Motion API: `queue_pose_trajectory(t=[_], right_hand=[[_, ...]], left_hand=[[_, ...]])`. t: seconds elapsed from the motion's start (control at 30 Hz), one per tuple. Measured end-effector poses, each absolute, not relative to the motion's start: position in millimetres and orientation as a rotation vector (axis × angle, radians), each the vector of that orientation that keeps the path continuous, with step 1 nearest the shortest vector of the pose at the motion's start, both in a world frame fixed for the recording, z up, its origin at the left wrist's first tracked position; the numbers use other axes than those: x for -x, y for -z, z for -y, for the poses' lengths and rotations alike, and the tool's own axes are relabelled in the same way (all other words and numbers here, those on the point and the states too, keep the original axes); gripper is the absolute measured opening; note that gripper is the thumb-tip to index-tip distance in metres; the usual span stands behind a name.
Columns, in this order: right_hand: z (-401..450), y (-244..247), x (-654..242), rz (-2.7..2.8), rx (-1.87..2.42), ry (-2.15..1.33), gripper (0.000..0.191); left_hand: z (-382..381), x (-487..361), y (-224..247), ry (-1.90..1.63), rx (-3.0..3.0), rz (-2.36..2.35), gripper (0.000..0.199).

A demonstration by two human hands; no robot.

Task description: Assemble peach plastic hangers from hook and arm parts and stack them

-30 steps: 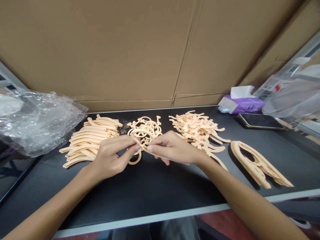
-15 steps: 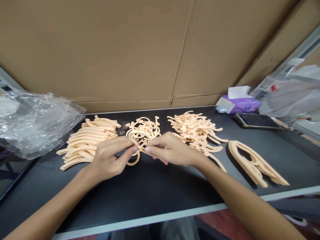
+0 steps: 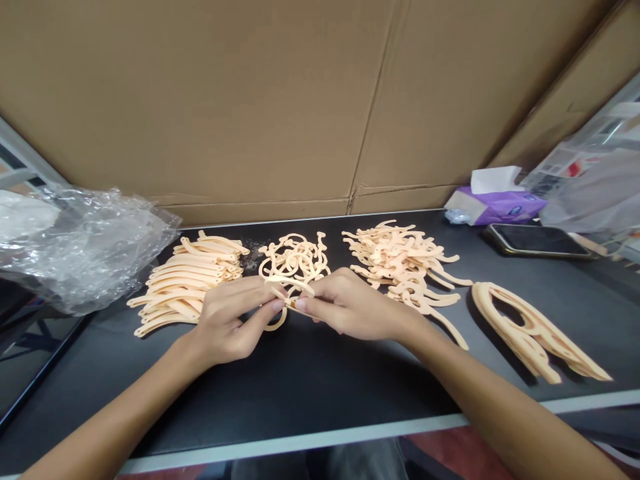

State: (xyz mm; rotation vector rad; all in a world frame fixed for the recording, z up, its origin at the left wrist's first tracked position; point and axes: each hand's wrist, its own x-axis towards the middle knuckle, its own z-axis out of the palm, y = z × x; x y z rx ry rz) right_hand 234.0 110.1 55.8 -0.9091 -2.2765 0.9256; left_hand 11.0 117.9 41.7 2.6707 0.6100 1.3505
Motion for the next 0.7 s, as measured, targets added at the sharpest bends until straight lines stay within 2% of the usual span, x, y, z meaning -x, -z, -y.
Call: queue_pose_trajectory(t=[0.7], right_hand=[[-107.1, -57.3, -233.2, 2.31, 0.867, -0.803, 0.036]], left_hand=[[-116.9, -8.5, -43.5, -1.404, -2.655, -0.614, 0.016]])
